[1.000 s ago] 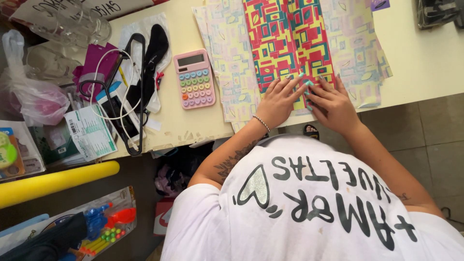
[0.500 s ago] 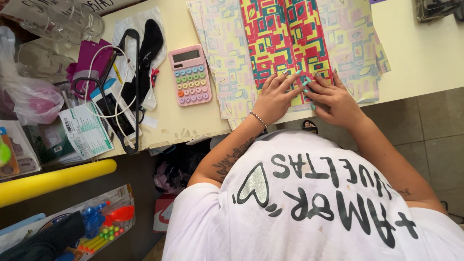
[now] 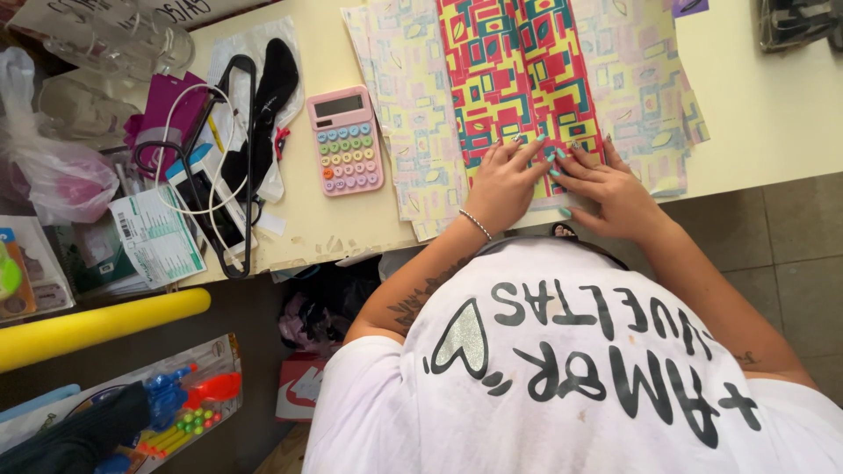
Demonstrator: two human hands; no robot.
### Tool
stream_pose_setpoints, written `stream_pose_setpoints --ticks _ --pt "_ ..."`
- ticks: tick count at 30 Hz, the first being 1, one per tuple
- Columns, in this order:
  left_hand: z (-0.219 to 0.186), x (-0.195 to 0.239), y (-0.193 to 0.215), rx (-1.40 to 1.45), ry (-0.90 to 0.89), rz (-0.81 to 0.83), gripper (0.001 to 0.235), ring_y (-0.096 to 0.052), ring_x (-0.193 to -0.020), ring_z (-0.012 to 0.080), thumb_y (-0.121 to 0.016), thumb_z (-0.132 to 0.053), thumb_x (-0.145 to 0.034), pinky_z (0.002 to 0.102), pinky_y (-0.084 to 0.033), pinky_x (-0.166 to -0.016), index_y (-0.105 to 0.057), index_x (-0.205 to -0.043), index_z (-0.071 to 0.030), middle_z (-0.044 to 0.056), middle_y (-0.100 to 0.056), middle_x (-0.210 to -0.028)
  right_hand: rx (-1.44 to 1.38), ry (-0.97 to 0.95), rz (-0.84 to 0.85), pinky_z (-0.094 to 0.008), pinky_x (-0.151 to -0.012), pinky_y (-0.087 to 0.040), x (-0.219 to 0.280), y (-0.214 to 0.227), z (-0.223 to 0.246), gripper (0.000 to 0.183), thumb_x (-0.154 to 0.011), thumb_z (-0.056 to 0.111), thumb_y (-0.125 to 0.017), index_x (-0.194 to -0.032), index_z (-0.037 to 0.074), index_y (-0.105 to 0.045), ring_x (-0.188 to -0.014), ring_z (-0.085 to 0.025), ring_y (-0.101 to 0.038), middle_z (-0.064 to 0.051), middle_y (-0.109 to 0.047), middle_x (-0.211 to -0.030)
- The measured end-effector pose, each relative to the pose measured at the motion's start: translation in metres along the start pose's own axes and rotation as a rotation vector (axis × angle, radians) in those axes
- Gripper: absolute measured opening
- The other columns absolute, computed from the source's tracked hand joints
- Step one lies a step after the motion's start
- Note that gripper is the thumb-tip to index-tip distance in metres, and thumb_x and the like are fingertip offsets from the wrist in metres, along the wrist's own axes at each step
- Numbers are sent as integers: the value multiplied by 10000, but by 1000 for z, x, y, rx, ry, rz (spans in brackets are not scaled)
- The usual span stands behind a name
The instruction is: The person folds a sheet of colorful patterned wrapping paper over a rectangular box on a cluttered table. They use a stapler to secure the folded edges of the paper to the box, repeating the process for different sides.
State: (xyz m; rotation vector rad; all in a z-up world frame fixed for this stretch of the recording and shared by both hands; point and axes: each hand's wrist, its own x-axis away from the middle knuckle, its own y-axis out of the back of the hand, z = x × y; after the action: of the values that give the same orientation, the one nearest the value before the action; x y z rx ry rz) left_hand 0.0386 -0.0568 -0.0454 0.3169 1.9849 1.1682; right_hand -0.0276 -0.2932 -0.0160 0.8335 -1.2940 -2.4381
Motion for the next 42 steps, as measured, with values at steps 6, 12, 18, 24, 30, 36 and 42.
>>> stream_pose_setpoints --ticks 6,12,18,24,30,36,42 --pt "-16 -2 -3 -27 28 -10 339 -548 -1241 342 -721 -342 -834 591 -368 -1134 -703 -1165 -269 -16 -581 -1453 -65 -93 -18 -526 -1296 -111 -8 4 4 559 -924 207 -591 -1457 44 -550 -1447 -302 -490 -168 -560 -1531" --pt "-14 3 -8 -64 18 9 322 -529 -1279 333 -690 -354 -850 608 -323 -1171 -694 -1164 -286 -87 -619 -1410 392 -63 4 -538 -1279 -186 -47 1 -19 522 -938 256 -598 -1440 113 -612 -1409 -260 -578 -105 -669 -1423" --pt "-15 2 -2 -56 31 3 296 -515 -1314 312 -653 -361 -875 586 -307 -1193 -691 -1161 -295 -115 -622 -1413 240 -63 25 -599 -1225 -248 -107 -9 -79 582 -990 226 -583 -1526 2 -543 -1420 -409 -522 -259 -592 -1494" --pt "-22 -12 41 18 32 147 263 -567 -1283 328 -605 -349 -1009 577 -319 -1211 -723 -1221 -245 -84 -614 -1452 190 -302 257 -513 -1268 -18 -173 29 -85 767 -1052 438 -432 -1615 -54 -264 -1574 -374 -159 -271 -269 -1672" --pt "-21 -12 44 54 52 190 315 -552 -1317 344 -596 -352 -1007 585 -309 -1217 -691 -1284 -235 -76 -631 -1444 508 -445 294 -654 -1216 83 -207 -10 -147 927 -1019 732 -220 -1660 64 -179 -1588 -385 -53 -163 -149 -1727" --pt "-23 -13 45 117 99 204 269 -551 -1312 359 -595 -333 -1018 599 -311 -1221 -704 -1244 -238 -93 -606 -1463 463 -605 295 -700 -1171 147 -253 -11 -175 1030 -977 852 -114 -1646 69 -84 -1581 -340 37 -138 -57 -1732" --pt "-25 -21 52 166 136 220 226 -550 -1264 330 -638 -315 -983 576 -321 -1207 -729 -1176 -240 -75 -640 -1424 760 -513 135 -733 -1178 131 -243 -26 -169 910 -1056 783 -274 -1615 72 -365 -1628 -378 40 -172 -203 -1746"
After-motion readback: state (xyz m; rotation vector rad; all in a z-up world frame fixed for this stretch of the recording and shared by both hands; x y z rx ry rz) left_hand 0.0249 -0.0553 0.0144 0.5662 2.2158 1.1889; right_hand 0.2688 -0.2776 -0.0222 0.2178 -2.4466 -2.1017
